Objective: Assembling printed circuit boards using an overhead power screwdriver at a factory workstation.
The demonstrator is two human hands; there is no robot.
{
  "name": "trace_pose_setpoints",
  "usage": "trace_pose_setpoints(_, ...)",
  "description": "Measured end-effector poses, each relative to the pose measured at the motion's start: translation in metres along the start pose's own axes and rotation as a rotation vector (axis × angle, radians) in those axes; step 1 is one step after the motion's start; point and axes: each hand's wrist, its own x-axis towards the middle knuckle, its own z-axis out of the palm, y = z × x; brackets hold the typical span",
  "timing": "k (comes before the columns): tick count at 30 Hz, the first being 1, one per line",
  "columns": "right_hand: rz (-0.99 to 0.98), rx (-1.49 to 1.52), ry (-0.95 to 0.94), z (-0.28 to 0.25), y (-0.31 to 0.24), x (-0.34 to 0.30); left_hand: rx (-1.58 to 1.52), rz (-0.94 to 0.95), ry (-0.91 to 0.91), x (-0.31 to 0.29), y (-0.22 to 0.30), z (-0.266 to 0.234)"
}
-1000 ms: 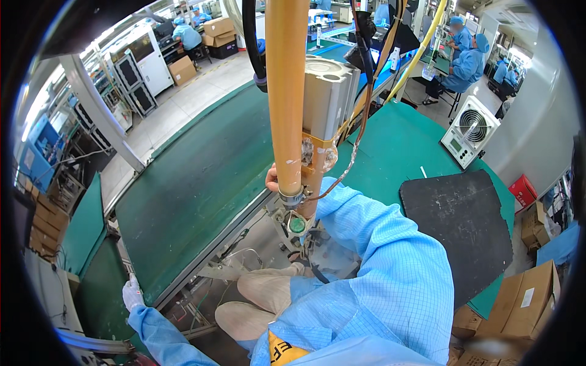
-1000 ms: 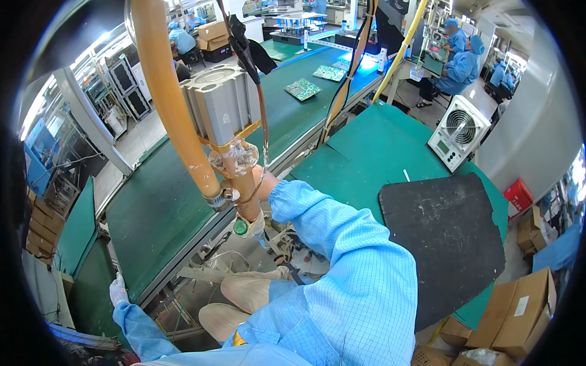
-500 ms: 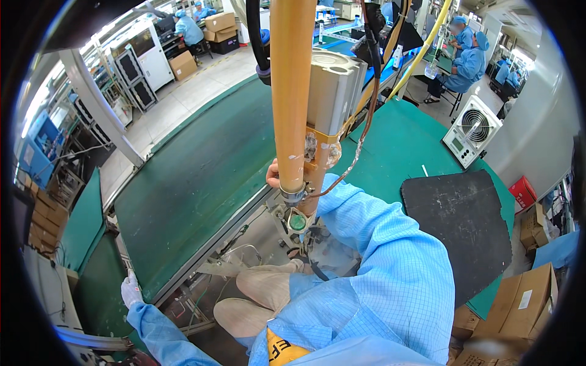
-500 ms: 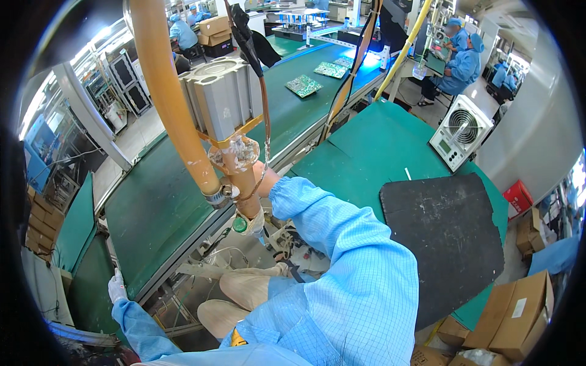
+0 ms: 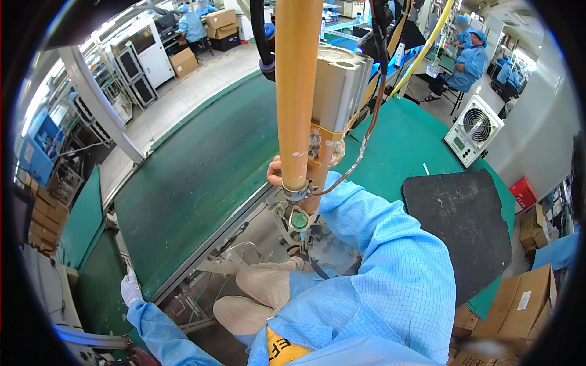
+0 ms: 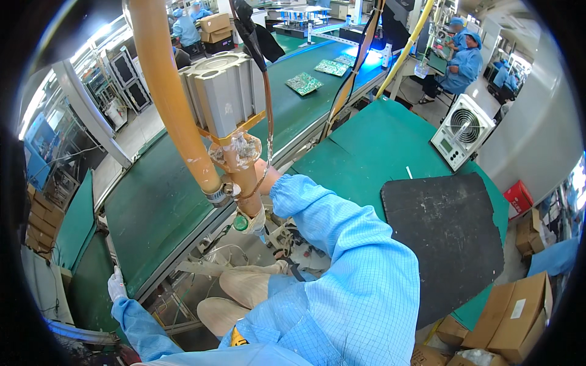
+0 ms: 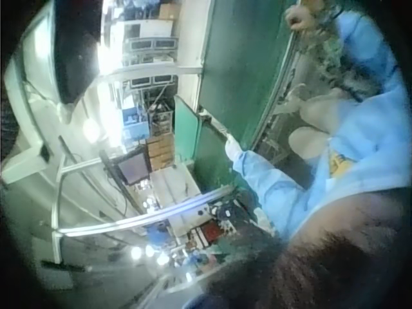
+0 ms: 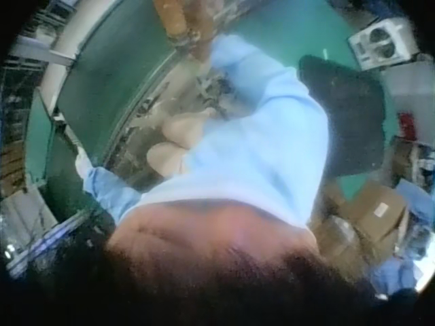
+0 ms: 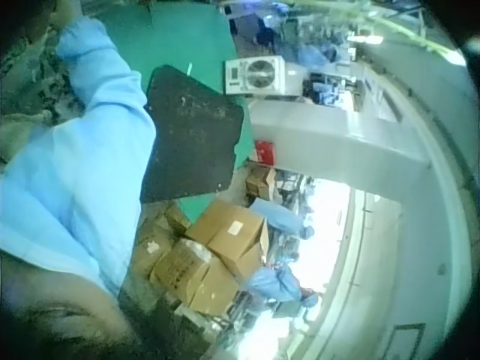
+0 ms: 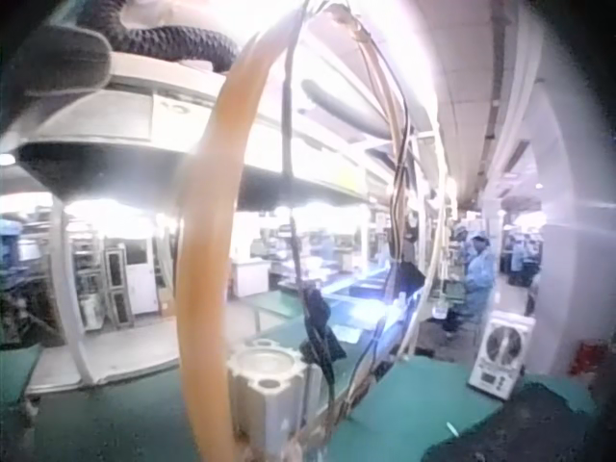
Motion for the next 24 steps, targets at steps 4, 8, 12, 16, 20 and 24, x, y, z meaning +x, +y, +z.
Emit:
trace_pose_setpoints(4, -0.008, -0.004, -0.125, -0.008, 0.002, 0.004, -0.021, -0.006, -0.03, -0.005, 0.01, -0.004)
trace_pose_setpoints(8, -0.11, 0.167, 0.044, -0.021, -0.043, 0.011, -0.048, -0.029, -0.02, -0.014, 0.02, -0.011)
trace_pose_setpoints(12, -0.123, -0.028, 0.113, -0.022, -0.047, 0.009, -0.07, -0.028, 0.004, -0.013, 0.018, -0.008)
trace_pose_setpoints(16, -0.136, 0.006, 0.01, -0.027, -0.043, 0.01, -0.078, -0.07, -0.016, -0.01, 0.013, -0.006)
trace_pose_setpoints(20, -0.165, 0.041, 0.071, -0.021, -0.034, 0.009, -0.083, -0.082, -0.035, -0.011, 0.016, -0.008)
trace_pose_setpoints(24, -0.181, 0.006, 0.022, -0.028, -0.046, 0.012, -0.087, -0.053, -0.026, -0.013, 0.016, -0.009)
